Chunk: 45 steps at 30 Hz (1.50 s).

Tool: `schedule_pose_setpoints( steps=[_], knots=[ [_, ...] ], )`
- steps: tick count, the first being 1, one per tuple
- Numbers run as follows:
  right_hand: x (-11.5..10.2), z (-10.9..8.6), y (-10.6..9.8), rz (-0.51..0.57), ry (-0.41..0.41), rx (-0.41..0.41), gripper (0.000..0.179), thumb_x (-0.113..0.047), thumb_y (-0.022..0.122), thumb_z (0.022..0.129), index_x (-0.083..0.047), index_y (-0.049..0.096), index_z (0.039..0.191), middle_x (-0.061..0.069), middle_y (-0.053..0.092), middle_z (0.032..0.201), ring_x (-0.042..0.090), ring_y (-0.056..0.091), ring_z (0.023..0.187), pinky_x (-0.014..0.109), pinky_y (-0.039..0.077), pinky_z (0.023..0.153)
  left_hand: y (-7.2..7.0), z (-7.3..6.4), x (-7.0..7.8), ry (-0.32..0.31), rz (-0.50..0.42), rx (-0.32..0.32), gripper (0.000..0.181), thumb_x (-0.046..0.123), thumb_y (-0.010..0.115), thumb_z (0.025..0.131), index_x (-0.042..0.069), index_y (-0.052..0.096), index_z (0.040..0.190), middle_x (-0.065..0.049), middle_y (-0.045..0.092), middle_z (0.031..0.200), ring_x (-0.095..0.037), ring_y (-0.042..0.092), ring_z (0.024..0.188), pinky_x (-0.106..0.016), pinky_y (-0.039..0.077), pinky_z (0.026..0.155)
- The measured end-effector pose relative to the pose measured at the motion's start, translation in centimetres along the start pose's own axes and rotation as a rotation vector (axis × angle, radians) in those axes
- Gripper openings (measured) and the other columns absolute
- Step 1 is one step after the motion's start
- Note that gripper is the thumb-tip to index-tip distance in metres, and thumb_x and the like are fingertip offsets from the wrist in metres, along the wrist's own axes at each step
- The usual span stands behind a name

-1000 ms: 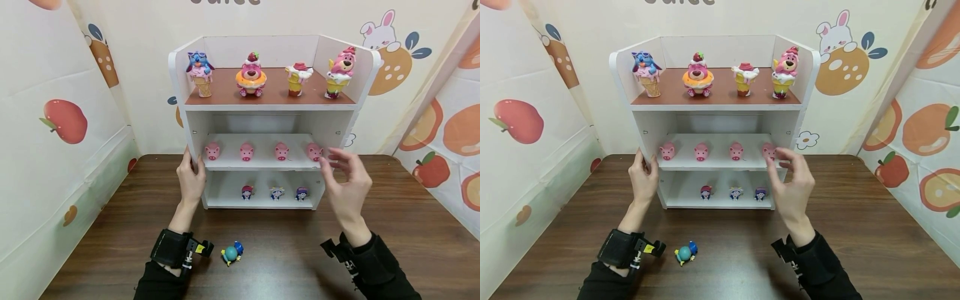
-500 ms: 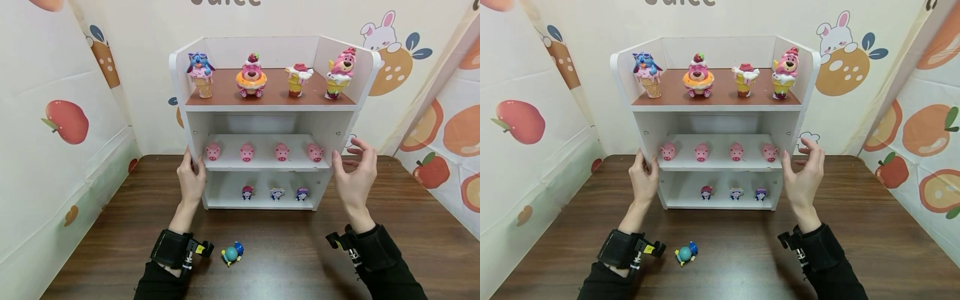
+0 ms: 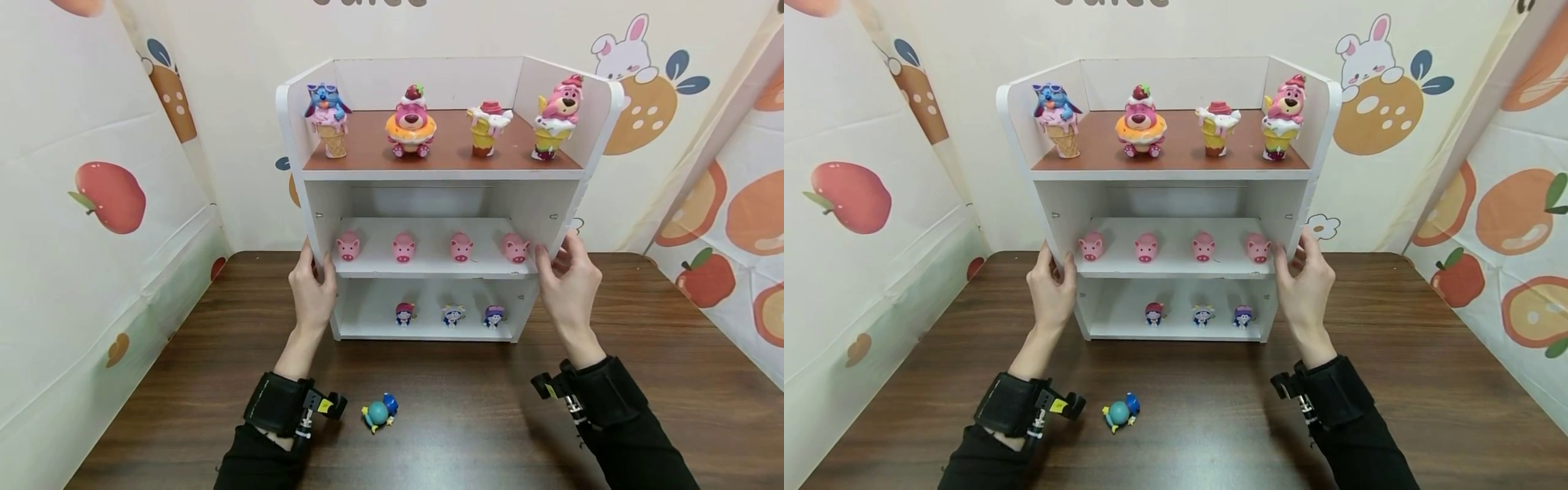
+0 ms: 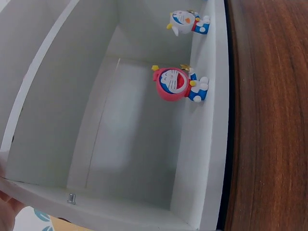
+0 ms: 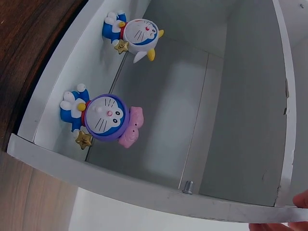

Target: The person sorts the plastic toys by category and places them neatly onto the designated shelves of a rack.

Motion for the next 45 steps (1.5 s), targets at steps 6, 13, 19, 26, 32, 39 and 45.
schedule_pose_setpoints(
  steps=[6,13,19,26,32,39,45],
  knots=[
    [0.1,0.0,0.1,0.007,-0.035,-0.008,0.029,-0.003,0.056,0.083,0.003,0.056,0.111,0.019,0.062,0.101,0.035,0.061,0.08,0.004,0.041,0.063,0.2,-0.2,-1.5,0.012,-0.005,0.0,0.039,-0.009,0.052,0.082,-0.009,0.046,0.121,-0.024,0.056,0.11,-0.026,0.053,0.072,-0.012,0.029,0.043],
    [0.0,-0.1,0.1,0.017,-0.054,0.0,0.029,0.0,0.055,0.082,0.004,0.056,0.11,0.021,0.062,0.098,0.035,0.062,0.077,0.003,0.04,0.061,0.1,0.1,-1.2,0.005,0.002,-0.023,0.038,-0.008,0.051,0.082,-0.009,0.047,0.12,-0.024,0.057,0.109,-0.027,0.058,0.082,-0.027,0.046,0.048],
    [0.0,-0.1,0.3,0.01,-0.037,0.009,0.027,-0.001,0.054,0.083,0.005,0.056,0.109,0.02,0.062,0.098,0.033,0.062,0.078,0.003,0.04,0.061,-0.3,0.6,-0.8,-0.017,0.001,-0.053,0.037,-0.008,0.054,0.081,-0.009,0.049,0.118,-0.023,0.057,0.109,-0.031,0.058,0.09,-0.042,0.051,0.061],
    [0.1,0.0,0.4,0.009,-0.024,0.021,0.027,-0.002,0.054,0.083,0.006,0.056,0.109,0.019,0.063,0.098,0.031,0.062,0.079,0.004,0.041,0.061,-1.3,1.4,-0.1,-0.01,0.108,-0.141,0.038,-0.006,0.06,0.078,-0.008,0.052,0.115,-0.022,0.059,0.105,-0.029,0.06,0.089,-0.037,0.051,0.069],
    [0.1,0.0,0.5,0.017,-0.021,0.025,0.026,-0.003,0.054,0.083,0.006,0.057,0.107,0.019,0.063,0.097,0.03,0.062,0.079,0.004,0.041,0.061,-2.6,1.6,0.6,-0.003,0.199,-0.185,0.036,0.0,0.067,0.075,-0.007,0.056,0.109,-0.019,0.061,0.093,-0.026,0.061,0.077,-0.035,0.051,0.064],
    [0.1,-0.1,0.6,0.021,-0.029,0.031,0.026,-0.003,0.055,0.083,0.005,0.057,0.107,0.018,0.063,0.097,0.03,0.062,0.078,0.004,0.041,0.061,-4.5,0.7,2.4,0.12,0.314,-0.155,0.021,0.001,0.068,0.075,-0.004,0.057,0.091,-0.012,0.057,0.075,-0.022,0.054,0.065,-0.034,0.043,0.055],
    [0.2,-0.2,0.5,0.005,-0.03,0.042,0.026,-0.004,0.056,0.082,0.004,0.058,0.107,0.017,0.064,0.095,0.023,0.062,0.077,0.003,0.04,0.06,-4.7,-1.0,3.7,0.273,0.292,-0.259,0.018,-0.006,0.067,0.071,-0.003,0.059,0.087,-0.009,0.057,0.075,-0.019,0.054,0.067,-0.031,0.046,0.057]
  ],
)
Point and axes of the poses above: each hand's wrist, its own z-axis towards the middle knuckle, its own y-axis out of the palm, x = y × z, the point moved 2 cm from there along z, towards the middle knuckle
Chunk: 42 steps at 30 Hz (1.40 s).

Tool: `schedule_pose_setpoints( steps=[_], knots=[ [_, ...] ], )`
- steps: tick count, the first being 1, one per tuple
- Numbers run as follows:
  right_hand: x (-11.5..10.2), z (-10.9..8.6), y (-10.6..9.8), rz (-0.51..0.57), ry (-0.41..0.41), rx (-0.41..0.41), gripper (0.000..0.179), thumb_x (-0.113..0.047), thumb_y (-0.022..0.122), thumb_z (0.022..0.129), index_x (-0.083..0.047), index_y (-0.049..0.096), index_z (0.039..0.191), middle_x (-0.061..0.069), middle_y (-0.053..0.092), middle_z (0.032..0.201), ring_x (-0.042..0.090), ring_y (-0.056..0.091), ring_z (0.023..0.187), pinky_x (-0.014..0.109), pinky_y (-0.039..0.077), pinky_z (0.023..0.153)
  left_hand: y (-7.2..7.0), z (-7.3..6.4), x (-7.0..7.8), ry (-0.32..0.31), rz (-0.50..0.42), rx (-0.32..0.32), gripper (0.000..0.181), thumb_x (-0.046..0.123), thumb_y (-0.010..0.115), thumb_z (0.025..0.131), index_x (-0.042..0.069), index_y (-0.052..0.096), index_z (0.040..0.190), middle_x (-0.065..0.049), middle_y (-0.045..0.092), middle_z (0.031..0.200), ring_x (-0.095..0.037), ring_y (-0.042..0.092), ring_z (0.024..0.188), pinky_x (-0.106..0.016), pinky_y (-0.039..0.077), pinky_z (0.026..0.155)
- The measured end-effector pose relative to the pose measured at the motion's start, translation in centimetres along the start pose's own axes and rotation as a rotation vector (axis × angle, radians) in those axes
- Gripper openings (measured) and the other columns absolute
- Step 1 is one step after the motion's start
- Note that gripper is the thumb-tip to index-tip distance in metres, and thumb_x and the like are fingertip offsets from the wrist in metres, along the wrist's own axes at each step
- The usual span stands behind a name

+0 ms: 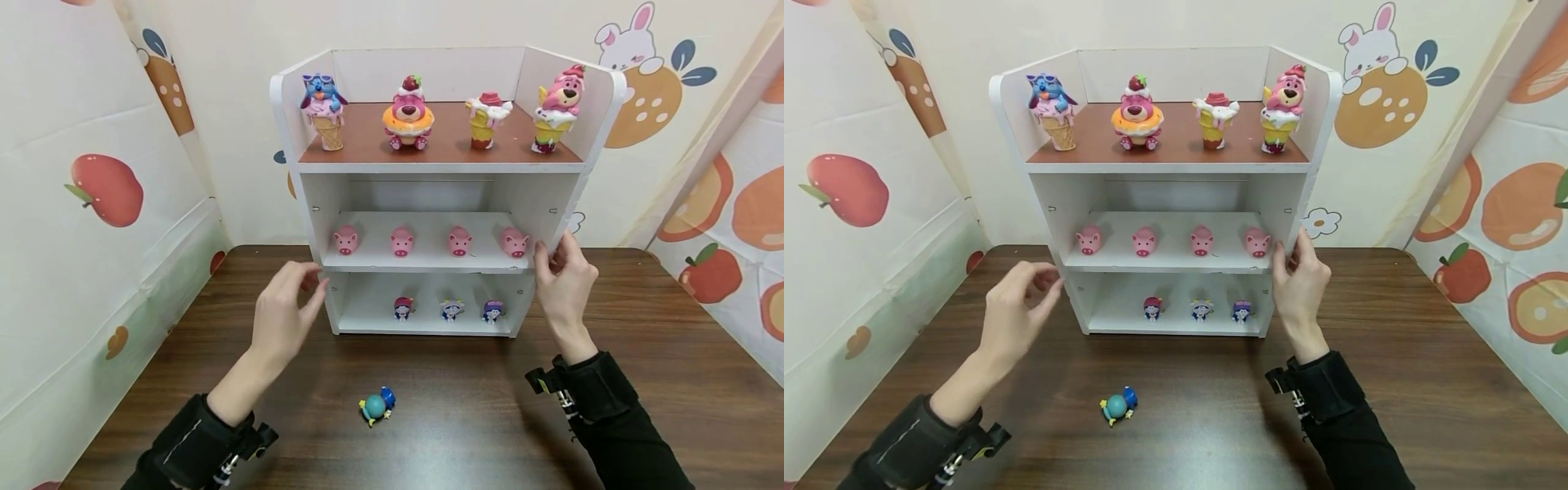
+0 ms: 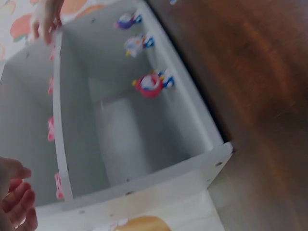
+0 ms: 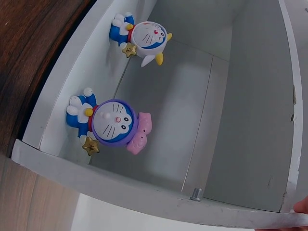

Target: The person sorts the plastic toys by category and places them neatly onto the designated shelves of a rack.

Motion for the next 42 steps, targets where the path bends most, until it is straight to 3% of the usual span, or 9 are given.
schedule_pose_setpoints(
  steps=[5,7,14,16,20,31,38,42],
  knots=[
    [0.0,0.0,0.0,-0.007,-0.002,0.008,0.026,-0.004,0.056,0.082,0.004,0.058,0.107,0.017,0.065,0.094,-0.007,0.056,0.074,0.003,0.04,0.059,0.3,-1.2,1.4,0.139,-0.054,-0.165,0.022,-0.006,0.069,0.068,-0.001,0.06,0.088,-0.007,0.057,0.082,-0.018,0.055,0.075,-0.029,0.048,0.064],
    [0.0,0.0,-0.1,-0.007,-0.001,0.007,0.026,-0.004,0.056,0.082,0.004,0.058,0.107,0.017,0.065,0.094,-0.011,0.053,0.074,0.003,0.04,0.059,0.5,-1.6,1.8,0.185,-0.069,-0.232,0.024,-0.004,0.069,0.068,0.001,0.06,0.09,-0.005,0.058,0.084,-0.017,0.056,0.078,-0.028,0.049,0.068],
    [0.1,-0.1,0.0,0.002,0.009,-0.009,0.028,-0.004,0.056,0.082,0.003,0.058,0.109,0.017,0.064,0.098,0.027,0.063,0.078,0.004,0.041,0.06,1.3,-3.3,2.5,0.336,-0.115,-0.41,0.026,-0.001,0.07,0.069,0.005,0.06,0.092,0.0,0.057,0.087,-0.012,0.056,0.079,-0.023,0.048,0.071],
    [0.1,-0.1,0.0,0.017,0.01,-0.016,0.029,-0.004,0.056,0.083,0.003,0.057,0.11,0.017,0.063,0.1,0.03,0.062,0.081,0.004,0.041,0.062,1.6,-3.7,2.5,0.378,-0.115,-0.459,0.026,0.001,0.07,0.069,0.005,0.06,0.093,0.0,0.057,0.088,-0.011,0.056,0.08,-0.023,0.047,0.072],
    [0.1,-0.1,-0.1,0.033,0.01,-0.02,0.029,-0.004,0.057,0.083,0.001,0.057,0.112,0.017,0.062,0.101,0.03,0.061,0.083,0.005,0.042,0.063,2.0,-4.6,2.5,0.443,-0.12,-0.569,0.026,0.003,0.069,0.071,0.005,0.06,0.095,0.0,0.057,0.093,-0.012,0.056,0.086,-0.025,0.046,0.078],
    [0.1,0.0,-0.1,0.029,0.01,-0.021,0.029,-0.003,0.056,0.083,0.002,0.057,0.111,0.017,0.062,0.101,0.03,0.062,0.083,0.006,0.042,0.063,3.0,-6.8,2.8,0.543,-0.135,-0.907,0.04,0.012,0.071,0.073,0.008,0.057,0.11,-0.003,0.053,0.11,-0.012,0.049,0.102,-0.024,0.041,0.087],
    [0.1,0.0,-0.1,0.021,0.005,-0.016,0.029,-0.003,0.056,0.082,0.003,0.057,0.111,0.017,0.063,0.1,0.03,0.062,0.082,0.005,0.042,0.063,3.9,-7.8,3.1,0.633,-0.054,-1.021,0.058,0.014,0.076,0.067,0.009,0.052,0.119,-0.003,0.048,0.121,-0.013,0.041,0.114,-0.025,0.04,0.088],
    [0.1,0.0,-0.1,0.019,0.0,-0.012,0.028,-0.003,0.057,0.082,0.003,0.058,0.11,0.017,0.063,0.099,0.03,0.062,0.08,0.004,0.041,0.062,4.4,-8.3,3.2,0.687,-0.007,-1.045,0.059,0.013,0.076,0.065,0.011,0.053,0.119,-0.001,0.047,0.122,-0.012,0.041,0.114,-0.025,0.04,0.085]
  ],
)
Point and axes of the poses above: each hand's wrist, its own z-axis towards the middle knuckle, its own y-axis out of the palm, x = y × z, the point moved 2 cm from there along z, towards the middle knuckle
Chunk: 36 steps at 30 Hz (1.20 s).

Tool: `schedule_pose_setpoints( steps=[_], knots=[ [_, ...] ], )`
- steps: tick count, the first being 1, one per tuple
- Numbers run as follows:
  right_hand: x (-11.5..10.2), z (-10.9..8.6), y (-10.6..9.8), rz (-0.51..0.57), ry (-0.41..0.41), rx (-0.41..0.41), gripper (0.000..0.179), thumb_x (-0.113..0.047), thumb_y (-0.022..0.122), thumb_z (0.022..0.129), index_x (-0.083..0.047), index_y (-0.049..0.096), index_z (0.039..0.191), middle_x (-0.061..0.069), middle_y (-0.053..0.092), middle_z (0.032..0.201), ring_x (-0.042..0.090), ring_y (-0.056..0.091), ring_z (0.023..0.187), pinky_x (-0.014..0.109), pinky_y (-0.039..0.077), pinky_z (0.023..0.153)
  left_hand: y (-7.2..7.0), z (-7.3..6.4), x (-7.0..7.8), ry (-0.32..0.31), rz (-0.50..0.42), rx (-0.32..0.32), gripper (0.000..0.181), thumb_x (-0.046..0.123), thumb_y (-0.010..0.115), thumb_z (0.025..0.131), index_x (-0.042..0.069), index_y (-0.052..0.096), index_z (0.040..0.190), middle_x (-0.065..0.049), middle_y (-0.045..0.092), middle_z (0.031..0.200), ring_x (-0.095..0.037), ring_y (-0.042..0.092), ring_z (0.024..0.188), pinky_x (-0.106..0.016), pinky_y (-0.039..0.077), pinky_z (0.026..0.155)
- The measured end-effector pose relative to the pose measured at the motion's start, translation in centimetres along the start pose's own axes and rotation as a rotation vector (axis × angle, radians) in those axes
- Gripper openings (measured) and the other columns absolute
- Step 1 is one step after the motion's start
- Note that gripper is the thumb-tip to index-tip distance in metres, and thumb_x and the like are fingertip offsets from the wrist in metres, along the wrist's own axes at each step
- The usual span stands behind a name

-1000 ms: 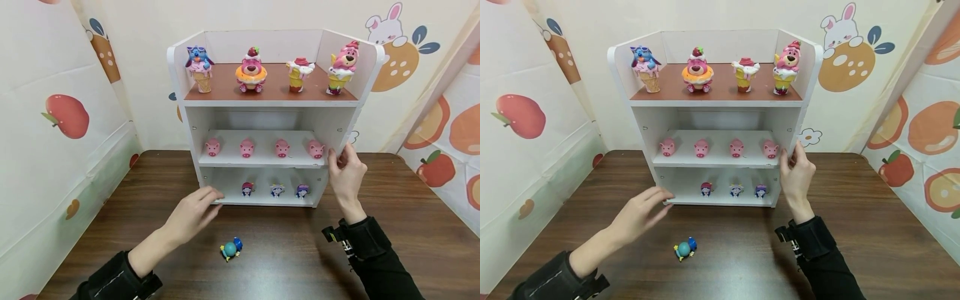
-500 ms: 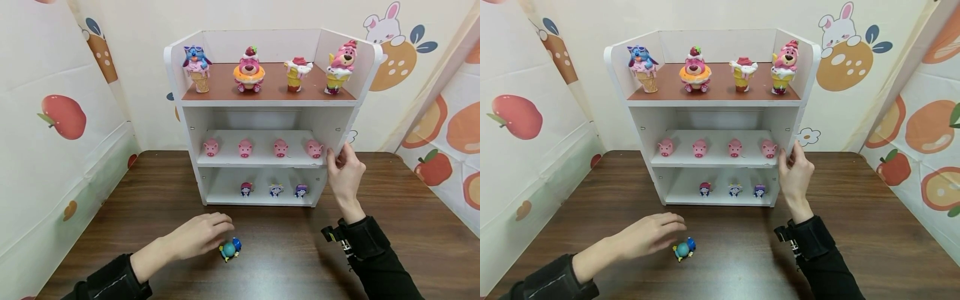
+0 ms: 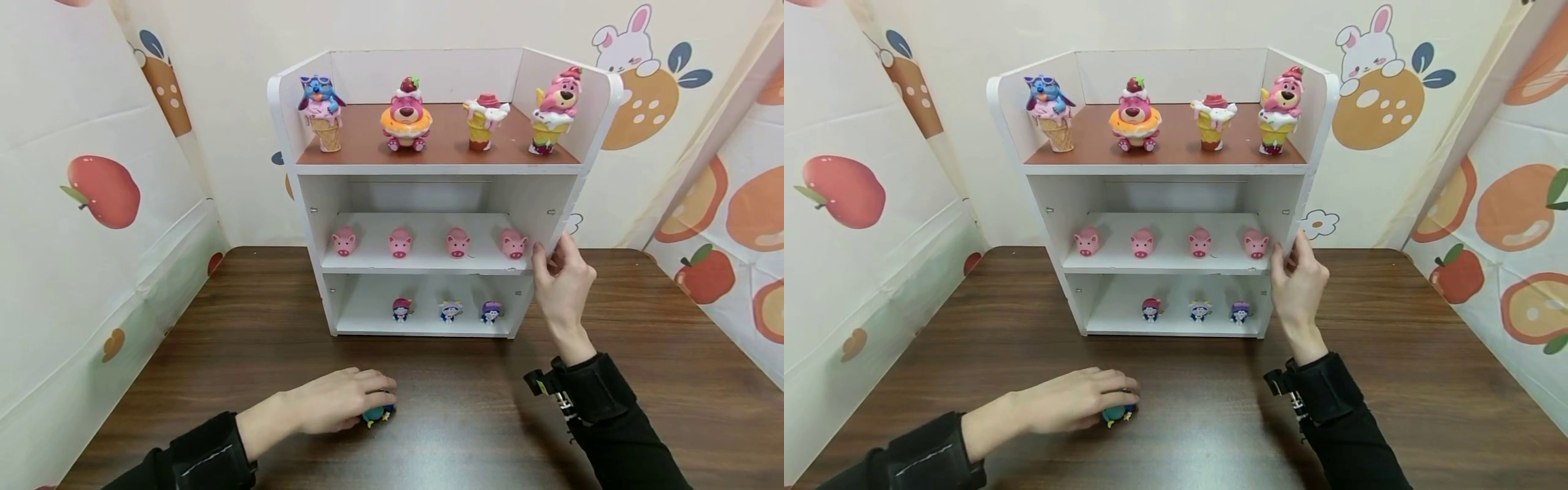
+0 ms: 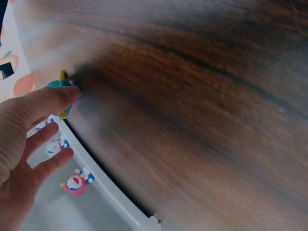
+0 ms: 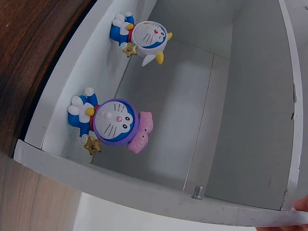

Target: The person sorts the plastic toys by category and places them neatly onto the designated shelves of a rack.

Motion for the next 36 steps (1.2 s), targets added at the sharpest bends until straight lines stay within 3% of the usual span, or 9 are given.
schedule_pose_setpoints(
  steps=[8,16,19,27,33,36],
  knots=[
    [0.0,0.0,0.0,0.003,0.002,-0.003,0.028,-0.003,0.057,0.082,0.002,0.058,0.11,0.017,0.063,0.1,0.03,0.062,0.081,0.005,0.042,0.062,0.7,0.4,0.0,0.027,0.01,-0.004,0.05,0.01,0.073,0.069,0.013,0.055,0.116,0.001,0.05,0.118,-0.011,0.042,0.112,-0.022,0.04,0.083],
    [0.0,0.0,0.0,-0.002,0.001,0.002,0.028,-0.003,0.057,0.082,0.003,0.058,0.109,0.017,0.063,0.098,0.03,0.062,0.081,0.005,0.042,0.062,0.8,0.5,-0.2,0.021,-0.1,-0.016,0.048,0.007,0.072,0.071,0.009,0.054,0.115,0.001,0.052,0.115,-0.01,0.044,0.11,-0.017,0.035,0.091],
    [0.0,0.0,0.0,-0.004,0.001,0.002,0.028,-0.003,0.057,0.082,0.003,0.058,0.109,0.017,0.063,0.098,0.03,0.062,0.08,0.005,0.042,0.062,0.7,0.5,-0.5,-0.015,-0.193,-0.016,0.046,0.009,0.072,0.072,0.007,0.054,0.114,0.0,0.053,0.114,-0.009,0.045,0.11,-0.016,0.035,0.09],
    [0.0,0.1,0.0,-0.008,0.0,-0.001,0.028,-0.004,0.057,0.082,0.003,0.058,0.109,0.017,0.064,0.098,0.03,0.062,0.079,0.004,0.041,0.061,0.6,0.7,-1.8,-0.154,-0.548,-0.016,0.034,0.011,0.064,0.079,0.0,0.056,0.111,-0.003,0.058,0.107,-0.004,0.05,0.097,-0.014,0.041,0.082],
    [0.0,0.0,0.0,-0.012,-0.002,-0.002,0.028,-0.004,0.056,0.082,0.003,0.057,0.11,0.017,0.063,0.099,0.03,0.062,0.08,0.005,0.041,0.062,0.5,1.0,-2.6,-0.226,-0.752,-0.045,0.028,0.011,0.059,0.084,-0.001,0.059,0.11,0.001,0.061,0.101,0.002,0.052,0.084,-0.014,0.045,0.071],
    [0.0,0.0,0.1,-0.015,-0.007,0.0,0.028,-0.004,0.056,0.082,0.004,0.057,0.109,0.018,0.063,0.099,0.031,0.062,0.08,0.004,0.041,0.062,0.4,1.1,-3.0,-0.257,-0.813,-0.062,0.026,0.01,0.058,0.085,0.0,0.06,0.109,0.004,0.06,0.097,0.002,0.053,0.081,-0.015,0.046,0.069]
  ],
)
Point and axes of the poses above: each hand's wrist, its own z-axis towards the middle knuckle, its own y-axis out of the palm, x = y × z, the point moved 2 cm from there along z, towards the middle knuckle
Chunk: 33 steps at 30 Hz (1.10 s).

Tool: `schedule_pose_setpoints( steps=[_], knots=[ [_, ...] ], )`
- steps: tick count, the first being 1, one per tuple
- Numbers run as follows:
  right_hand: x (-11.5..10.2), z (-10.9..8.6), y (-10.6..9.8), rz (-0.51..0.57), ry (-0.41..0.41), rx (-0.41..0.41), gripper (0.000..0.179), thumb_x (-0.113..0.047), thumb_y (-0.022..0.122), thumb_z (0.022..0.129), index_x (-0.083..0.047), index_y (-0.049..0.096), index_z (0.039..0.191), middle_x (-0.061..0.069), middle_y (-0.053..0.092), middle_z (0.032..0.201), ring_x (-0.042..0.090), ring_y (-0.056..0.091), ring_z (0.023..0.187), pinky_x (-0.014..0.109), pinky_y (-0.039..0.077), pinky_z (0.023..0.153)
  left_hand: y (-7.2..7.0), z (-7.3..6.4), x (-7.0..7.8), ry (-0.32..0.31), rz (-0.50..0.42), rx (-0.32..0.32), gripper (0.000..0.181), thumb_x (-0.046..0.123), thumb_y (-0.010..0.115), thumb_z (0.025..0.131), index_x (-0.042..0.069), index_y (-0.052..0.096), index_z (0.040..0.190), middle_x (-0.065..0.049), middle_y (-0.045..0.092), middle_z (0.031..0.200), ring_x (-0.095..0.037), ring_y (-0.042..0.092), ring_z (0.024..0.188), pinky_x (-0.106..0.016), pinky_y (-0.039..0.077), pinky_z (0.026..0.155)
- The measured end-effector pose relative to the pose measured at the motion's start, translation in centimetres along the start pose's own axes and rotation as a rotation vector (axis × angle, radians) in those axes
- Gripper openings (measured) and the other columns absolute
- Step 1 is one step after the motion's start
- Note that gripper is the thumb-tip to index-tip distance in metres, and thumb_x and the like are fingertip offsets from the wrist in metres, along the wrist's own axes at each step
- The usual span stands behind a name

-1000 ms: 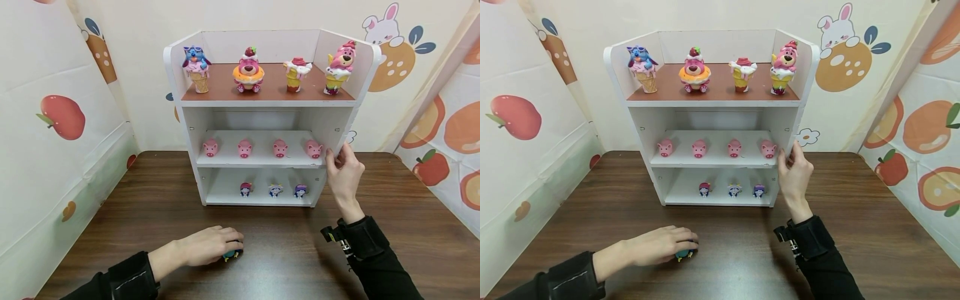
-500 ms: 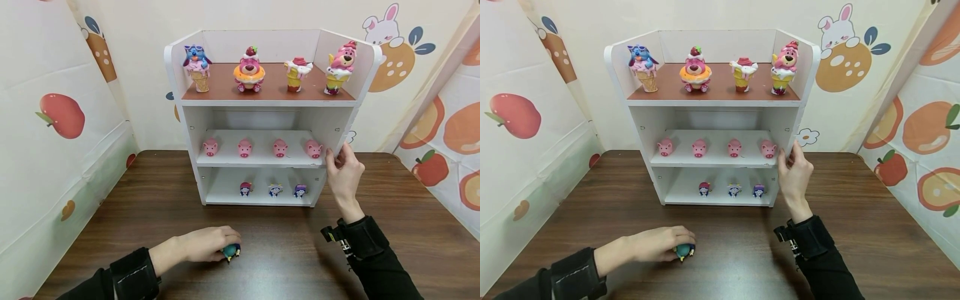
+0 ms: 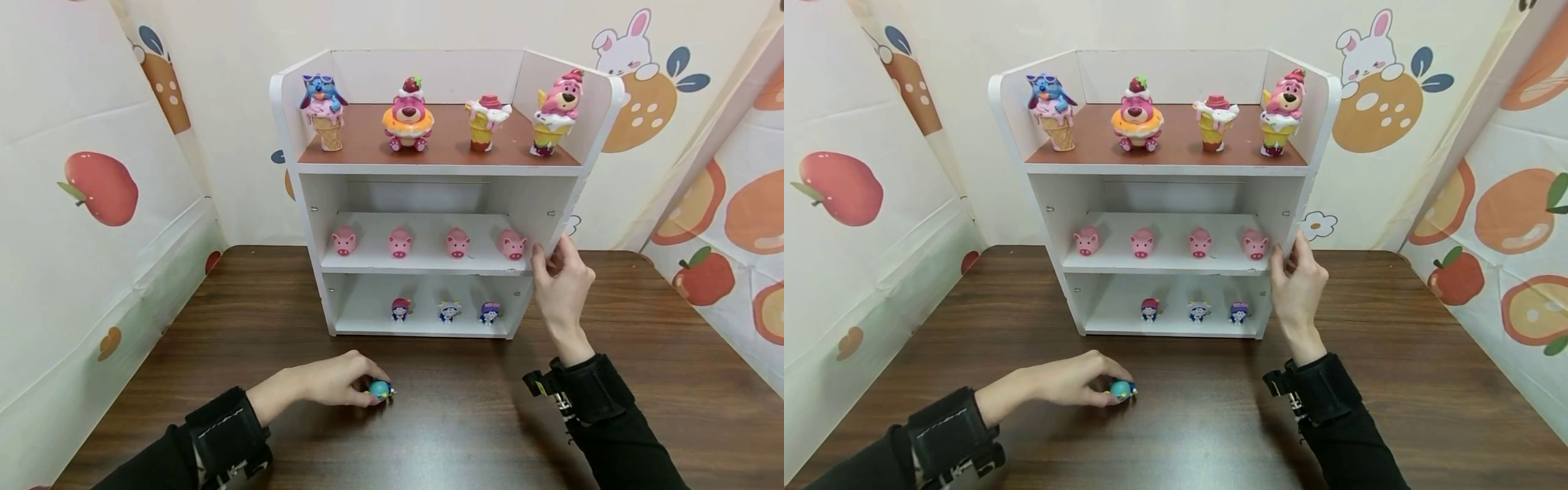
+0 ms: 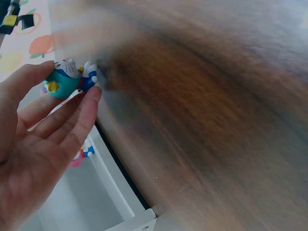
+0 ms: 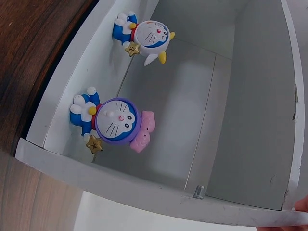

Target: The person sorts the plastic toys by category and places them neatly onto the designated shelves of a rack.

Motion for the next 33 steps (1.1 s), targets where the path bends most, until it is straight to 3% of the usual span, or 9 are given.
schedule_pose_setpoints(
  steps=[13,18,21,33],
  knots=[
    [0.0,-0.1,0.0,0.004,-0.006,0.006,0.028,-0.002,0.055,0.082,0.004,0.057,0.109,0.02,0.063,0.097,0.033,0.062,0.078,0.003,0.041,0.061,-0.8,0.9,0.0,-0.107,0.067,-0.041,0.027,0.012,0.047,0.091,-0.002,0.056,0.113,0.006,0.05,0.091,-0.003,0.044,0.079,-0.02,0.042,0.072],
    [-0.1,-0.1,0.0,0.005,-0.014,0.006,0.029,-0.003,0.055,0.082,0.003,0.057,0.111,0.02,0.063,0.098,0.033,0.062,0.079,0.004,0.041,0.062,-0.8,1.2,-0.4,-0.14,0.106,-0.019,0.032,0.013,0.045,0.092,-0.003,0.053,0.118,-0.002,0.054,0.106,-0.007,0.047,0.095,-0.023,0.04,0.083],
    [-0.1,-0.2,0.0,0.006,-0.014,0.009,0.029,-0.003,0.055,0.082,0.004,0.057,0.11,0.02,0.063,0.097,0.033,0.062,0.079,0.004,0.041,0.062,-0.7,1.2,-0.6,-0.14,0.114,0.003,0.033,0.014,0.044,0.093,-0.003,0.051,0.12,-0.007,0.054,0.114,-0.009,0.046,0.105,-0.026,0.038,0.09],
    [0.0,-0.1,0.1,0.007,-0.003,0.014,0.028,-0.003,0.056,0.082,0.004,0.058,0.109,0.019,0.063,0.097,0.033,0.062,0.078,0.004,0.041,0.061,-0.3,0.7,-0.2,-0.085,0.132,0.105,0.031,0.015,0.049,0.091,-0.002,0.054,0.116,-0.001,0.055,0.104,-0.007,0.049,0.096,-0.024,0.041,0.084]
  ],
)
Point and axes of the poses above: each hand's wrist, its own z-axis towards the middle knuckle, its own y-axis out of the palm, x = y × z, the point moved 2 cm from there along z, towards the middle knuckle
